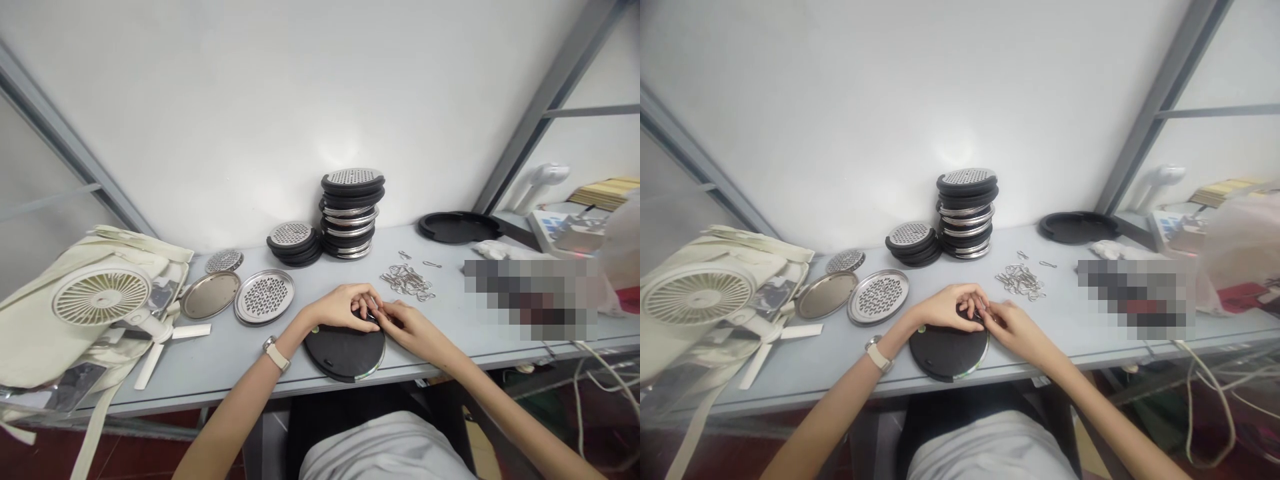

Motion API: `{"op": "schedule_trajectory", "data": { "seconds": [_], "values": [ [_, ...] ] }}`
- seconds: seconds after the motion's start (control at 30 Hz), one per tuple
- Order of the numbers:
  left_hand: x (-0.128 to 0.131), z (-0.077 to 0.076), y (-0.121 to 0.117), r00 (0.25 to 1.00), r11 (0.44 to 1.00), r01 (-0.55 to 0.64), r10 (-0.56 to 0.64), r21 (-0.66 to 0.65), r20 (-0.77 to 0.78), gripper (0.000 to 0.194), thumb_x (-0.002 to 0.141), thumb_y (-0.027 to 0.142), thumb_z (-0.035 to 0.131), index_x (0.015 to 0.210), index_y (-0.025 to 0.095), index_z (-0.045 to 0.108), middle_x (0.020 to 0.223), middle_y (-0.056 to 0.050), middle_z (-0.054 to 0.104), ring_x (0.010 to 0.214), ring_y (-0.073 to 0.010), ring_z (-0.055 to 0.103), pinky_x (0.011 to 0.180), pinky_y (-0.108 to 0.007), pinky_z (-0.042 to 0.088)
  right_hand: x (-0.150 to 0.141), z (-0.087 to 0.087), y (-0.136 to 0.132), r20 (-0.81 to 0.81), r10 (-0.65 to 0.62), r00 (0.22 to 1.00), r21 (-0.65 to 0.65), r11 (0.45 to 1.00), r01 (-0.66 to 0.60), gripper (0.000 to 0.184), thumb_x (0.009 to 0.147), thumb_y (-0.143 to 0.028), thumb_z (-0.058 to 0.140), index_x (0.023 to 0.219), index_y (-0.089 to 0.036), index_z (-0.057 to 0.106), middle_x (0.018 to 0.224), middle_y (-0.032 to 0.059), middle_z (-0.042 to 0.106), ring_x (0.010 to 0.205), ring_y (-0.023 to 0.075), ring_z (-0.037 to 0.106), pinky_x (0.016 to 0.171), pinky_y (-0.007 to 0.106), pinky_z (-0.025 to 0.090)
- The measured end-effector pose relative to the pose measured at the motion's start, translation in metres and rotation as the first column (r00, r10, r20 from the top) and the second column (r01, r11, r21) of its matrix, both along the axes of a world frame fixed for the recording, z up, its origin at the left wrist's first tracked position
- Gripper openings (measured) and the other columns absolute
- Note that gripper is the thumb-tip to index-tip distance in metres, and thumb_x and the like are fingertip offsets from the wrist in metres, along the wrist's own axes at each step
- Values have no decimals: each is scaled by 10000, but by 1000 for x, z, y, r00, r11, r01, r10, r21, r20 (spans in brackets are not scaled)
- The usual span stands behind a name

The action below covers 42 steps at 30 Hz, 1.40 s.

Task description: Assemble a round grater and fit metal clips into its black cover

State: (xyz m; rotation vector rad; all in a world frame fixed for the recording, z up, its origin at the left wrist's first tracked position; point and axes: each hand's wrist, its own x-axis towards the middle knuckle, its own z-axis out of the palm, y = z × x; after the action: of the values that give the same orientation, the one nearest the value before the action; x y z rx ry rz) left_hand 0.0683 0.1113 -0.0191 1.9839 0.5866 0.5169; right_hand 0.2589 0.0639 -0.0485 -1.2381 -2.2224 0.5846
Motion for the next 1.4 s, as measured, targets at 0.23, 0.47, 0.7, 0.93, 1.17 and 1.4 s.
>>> {"op": "schedule_trajectory", "data": {
  "seconds": [0.23, 0.47, 0.7, 0.93, 1.17, 1.4],
  "values": [
    [2, 1, -2, 1000, 998, -10, 10, 68, 0, 363, 649, 238, 727, 966, 156, 570, 810, -10, 588, 693, -87, 540, 606, -203, 399, 4, 0, 0, 30, 32, 999, 9, 999, -32, 325, 948, -302, 350, 674, -190, 484, 606, 3, 522, 601, 156, 497, 584, 267, 362],
    [1, -1, -1, 1000, 1000, 6, -6, 23, 4, 359, 657, 249, 725, 968, 152, 574, 819, -17, 606, 691, -89, 552, 609, -204, 408, 3, 0, -1, 31, 27, 999, 28, 999, -28, 297, 924, -262, 358, 652, -192, 456, 575, -12, 482, 588, 150, 466, 597, 271, 360],
    [2, 2, -3, 1000, 992, -20, 21, 128, -6, 351, 661, 216, 718, 972, 164, 564, 887, -18, 603, 741, -95, 560, 609, -200, 391, 4, -1, 0, -42, 26, 999, -12, 1000, -27, 222, 900, -266, 404, 703, -191, 470, 611, -23, 467, 585, 140, 444, 572, 256, 348],
    [2, 1, -1, 997, 992, -74, 73, 105, 7, 154, 823, 251, 559, 933, 146, 577, 804, -17, 587, 721, -94, 533, 641, -211, 419, 4, -2, -1, -141, -17, 990, -94, 996, 3, 287, 937, -364, 393, 694, -210, 387, 612, -53, 379, 572, 120, 391, 547, 238, 326],
    [1, 1, -1, 995, 996, -83, 81, 41, 53, 168, 834, 283, 573, 906, 132, 588, 807, -34, 607, 737, -104, 542, 666, -222, 420, 3, 7, -6, -197, -43, 979, -125, 992, 19, 190, 958, -369, 361, 871, -219, 438, 601, -67, 413, 559, 121, 386, 564, 243, 330],
    [1, -1, 0, 994, 996, -87, 86, 13, 74, 222, 835, 331, 581, 934, 132, 587, 843, -45, 611, 779, -116, 558, 723, -246, 435, 5, 4, -4, -157, 14, 987, -84, 996, -28, 247, 951, -349, 372, 757, -209, 431, 631, -48, 422, 583, 121, 403, 564, 243, 342]
  ]
}}
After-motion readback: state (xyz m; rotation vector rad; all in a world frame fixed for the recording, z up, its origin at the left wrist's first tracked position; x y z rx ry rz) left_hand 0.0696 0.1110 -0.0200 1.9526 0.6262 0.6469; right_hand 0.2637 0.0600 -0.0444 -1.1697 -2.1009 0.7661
